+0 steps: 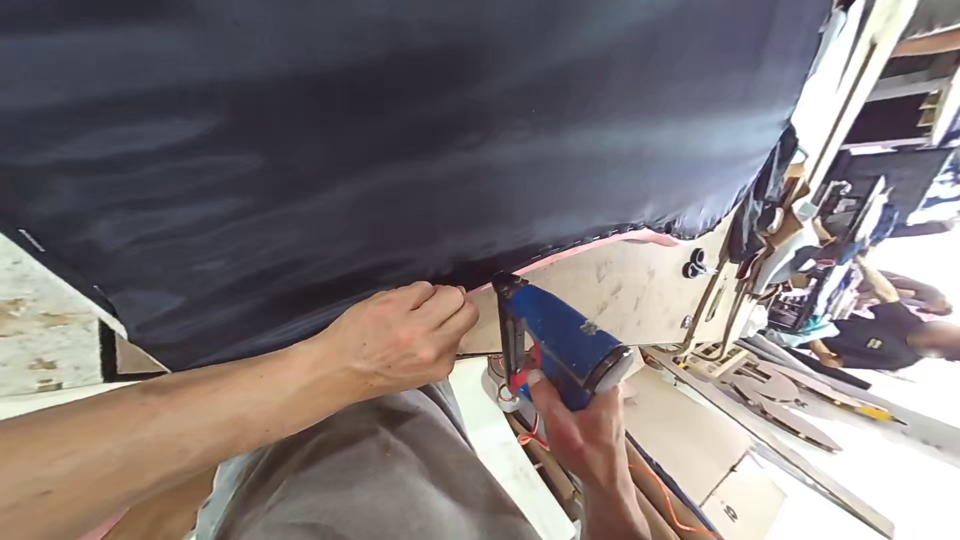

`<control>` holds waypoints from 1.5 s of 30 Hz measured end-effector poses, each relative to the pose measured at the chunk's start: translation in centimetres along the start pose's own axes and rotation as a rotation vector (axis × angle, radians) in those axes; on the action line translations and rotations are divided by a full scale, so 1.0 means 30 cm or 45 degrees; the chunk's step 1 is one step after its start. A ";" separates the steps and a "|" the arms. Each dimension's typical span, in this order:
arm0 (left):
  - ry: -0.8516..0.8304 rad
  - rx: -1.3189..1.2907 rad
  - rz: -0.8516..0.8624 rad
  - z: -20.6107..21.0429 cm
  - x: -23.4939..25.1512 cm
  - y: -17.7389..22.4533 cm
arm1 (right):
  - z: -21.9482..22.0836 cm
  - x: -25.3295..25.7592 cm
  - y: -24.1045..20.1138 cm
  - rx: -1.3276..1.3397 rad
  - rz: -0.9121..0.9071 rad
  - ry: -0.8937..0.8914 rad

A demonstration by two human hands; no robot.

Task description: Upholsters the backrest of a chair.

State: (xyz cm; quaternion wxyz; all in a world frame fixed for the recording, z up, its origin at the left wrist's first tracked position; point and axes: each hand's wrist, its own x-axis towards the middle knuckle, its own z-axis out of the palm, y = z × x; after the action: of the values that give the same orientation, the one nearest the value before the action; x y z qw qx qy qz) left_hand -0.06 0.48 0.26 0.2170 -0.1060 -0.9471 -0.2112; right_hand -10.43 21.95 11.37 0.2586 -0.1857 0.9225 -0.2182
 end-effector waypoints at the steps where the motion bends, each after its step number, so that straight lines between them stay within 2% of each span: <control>1: 0.006 -0.010 -0.009 0.001 -0.001 0.000 | 0.012 -0.013 -0.009 -0.008 0.000 -0.004; 10: -0.016 0.105 -0.135 -0.023 -0.008 0.038 | 0.048 -0.086 -0.027 0.052 0.005 0.049; 22: -0.063 0.176 -0.092 -0.043 -0.048 0.061 | 0.104 -0.101 -0.079 -0.031 -0.067 -0.002; 25: -0.057 0.132 -0.119 -0.052 -0.058 0.065 | 0.065 -0.132 -0.054 -0.074 0.026 0.102; 28: 0.005 0.029 -0.245 -0.124 -0.098 0.077 | -0.067 -0.122 0.087 -0.087 0.201 0.322; 31: 0.092 -0.028 -0.540 -0.232 -0.176 0.091 | -0.245 -0.015 0.341 -0.148 0.350 0.441; 35: 0.059 0.021 -0.817 -0.261 -0.246 0.142 | -0.418 0.225 0.776 -0.055 0.485 0.495; 38: -0.023 0.102 -0.923 -0.222 -0.259 0.166 | -0.487 0.379 0.986 -0.270 0.479 0.441; 40: -0.029 0.146 -0.961 -0.197 -0.256 0.159 | -0.505 0.420 0.964 -0.484 0.347 0.407; 42: -0.028 0.183 -0.956 -0.198 -0.246 0.157 | -0.442 0.389 0.810 -0.514 0.077 0.396; 45: 0.015 0.489 -0.790 -0.193 -0.237 0.164 | -0.171 0.273 0.519 -0.300 -0.423 0.186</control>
State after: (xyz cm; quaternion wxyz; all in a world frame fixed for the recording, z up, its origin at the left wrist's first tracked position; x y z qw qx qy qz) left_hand 9.79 1.50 3.48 0.1641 0.2303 -0.9553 -0.0859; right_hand -23.39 32.79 4.31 0.1280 -0.3479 0.9146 -0.1615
